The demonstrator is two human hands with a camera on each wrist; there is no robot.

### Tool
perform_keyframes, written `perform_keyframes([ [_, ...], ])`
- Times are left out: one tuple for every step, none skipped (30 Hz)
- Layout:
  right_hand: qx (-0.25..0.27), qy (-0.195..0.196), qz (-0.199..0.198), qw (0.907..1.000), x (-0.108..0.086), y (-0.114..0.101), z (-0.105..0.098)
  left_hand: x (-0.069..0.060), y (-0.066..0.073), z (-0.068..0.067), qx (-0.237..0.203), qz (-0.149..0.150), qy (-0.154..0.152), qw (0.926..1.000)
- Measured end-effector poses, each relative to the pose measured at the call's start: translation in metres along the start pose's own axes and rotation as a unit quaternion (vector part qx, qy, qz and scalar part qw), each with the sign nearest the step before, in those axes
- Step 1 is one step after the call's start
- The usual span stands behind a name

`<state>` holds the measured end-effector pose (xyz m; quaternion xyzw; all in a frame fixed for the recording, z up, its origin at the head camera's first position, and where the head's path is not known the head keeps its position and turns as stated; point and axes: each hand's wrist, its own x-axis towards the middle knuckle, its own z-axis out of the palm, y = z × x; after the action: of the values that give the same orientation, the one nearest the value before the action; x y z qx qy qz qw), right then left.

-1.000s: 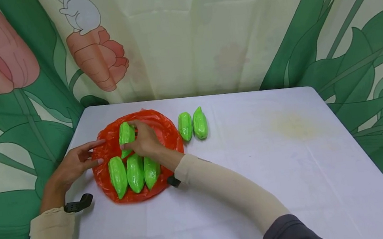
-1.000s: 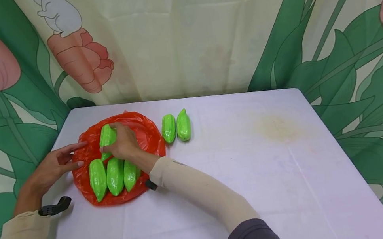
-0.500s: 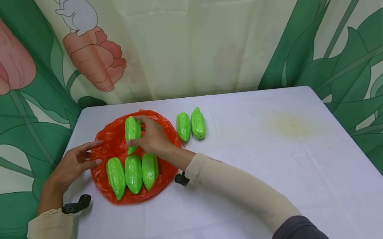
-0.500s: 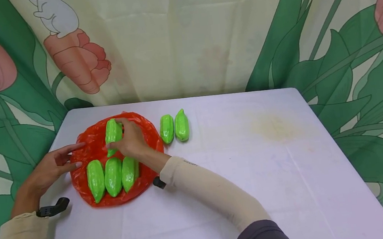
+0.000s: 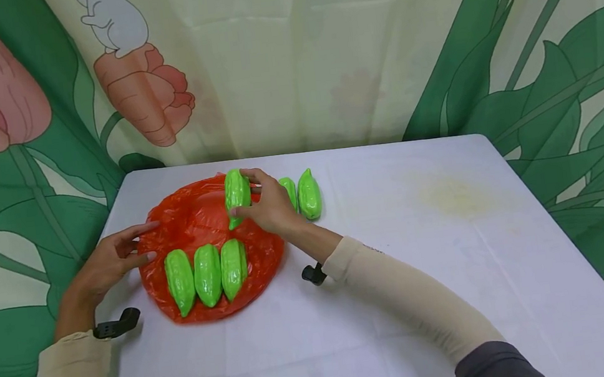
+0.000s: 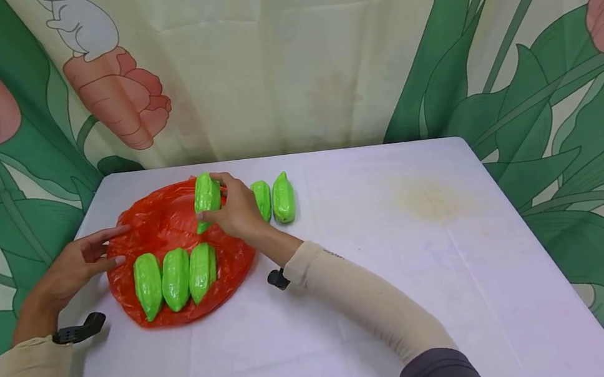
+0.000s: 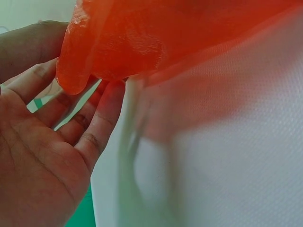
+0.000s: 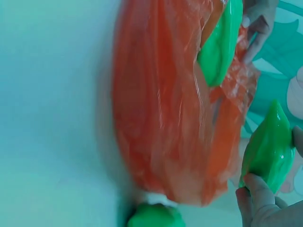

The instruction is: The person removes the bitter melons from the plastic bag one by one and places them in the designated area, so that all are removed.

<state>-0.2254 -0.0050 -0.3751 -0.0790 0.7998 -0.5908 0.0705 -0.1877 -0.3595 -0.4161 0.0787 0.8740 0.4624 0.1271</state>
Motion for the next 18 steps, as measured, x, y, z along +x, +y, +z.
perform_keyframes([
  [-0.002,0.003,-0.001,1.0000,-0.001,0.001,-0.004,0.000,0.000,0.000,-0.001,0.002,0.001,1.0000],
  [-0.004,0.003,-0.005,1.0000,-0.001,0.002,-0.007,0.000,0.000,0.000,-0.002,0.003,0.001,1.0000],
  [-0.005,0.007,-0.007,0.9999,-0.002,0.003,-0.011,-0.001,0.000,0.000,-0.002,0.004,0.002,1.0000],
  [-0.007,0.009,-0.008,0.9999,-0.003,0.004,-0.015,-0.001,0.001,0.000,-0.002,0.004,0.002,1.0000],
  [-0.008,0.011,-0.008,0.9999,-0.004,0.004,-0.019,-0.001,0.001,0.000,-0.001,0.004,0.002,1.0000],
  [-0.008,0.013,-0.007,0.9999,-0.005,0.005,-0.023,-0.001,0.002,0.000,-0.001,0.004,0.002,1.0000],
  [-0.008,0.015,-0.006,0.9998,-0.006,0.006,-0.027,-0.001,0.002,0.000,0.001,0.004,0.003,1.0000],
  [-0.006,0.017,-0.004,0.9998,-0.006,0.006,-0.031,0.000,0.002,-0.001,0.002,0.005,0.001,1.0000],
  [-0.006,0.022,-0.002,0.9997,-0.007,0.007,-0.034,0.000,0.002,-0.001,0.004,0.004,0.001,1.0000],
  [-0.007,0.025,0.000,0.9997,-0.007,0.007,-0.038,0.000,0.002,-0.001,0.004,0.004,0.000,1.0000],
  [-0.007,0.028,0.002,0.9996,-0.008,0.007,-0.042,0.000,0.002,-0.001,0.004,0.005,0.000,1.0000],
  [-0.009,0.031,0.003,0.9995,-0.008,0.007,-0.045,0.000,0.002,-0.002,0.004,0.005,-0.001,1.0000],
  [-0.011,0.035,0.003,0.9993,-0.008,0.007,-0.048,0.000,0.001,-0.002,0.004,0.003,-0.002,1.0000],
  [-0.013,0.038,0.003,0.9992,-0.009,0.007,-0.051,0.000,0.001,-0.002,0.003,0.003,-0.003,1.0000],
  [-0.014,0.042,0.004,0.9990,-0.009,0.007,-0.054,0.000,0.001,-0.002,0.001,0.001,-0.003,1.0000],
  [-0.015,0.045,0.004,0.9989,-0.010,0.007,-0.058,0.000,0.001,-0.002,0.001,0.001,-0.004,1.0000],
  [-0.015,0.046,0.005,0.9988,-0.010,0.007,-0.061,0.001,0.001,-0.002,0.001,0.000,-0.004,1.0000],
  [-0.014,0.049,0.005,0.9987,-0.011,0.007,-0.064,0.001,0.001,-0.002,0.002,0.000,-0.005,1.0000],
])
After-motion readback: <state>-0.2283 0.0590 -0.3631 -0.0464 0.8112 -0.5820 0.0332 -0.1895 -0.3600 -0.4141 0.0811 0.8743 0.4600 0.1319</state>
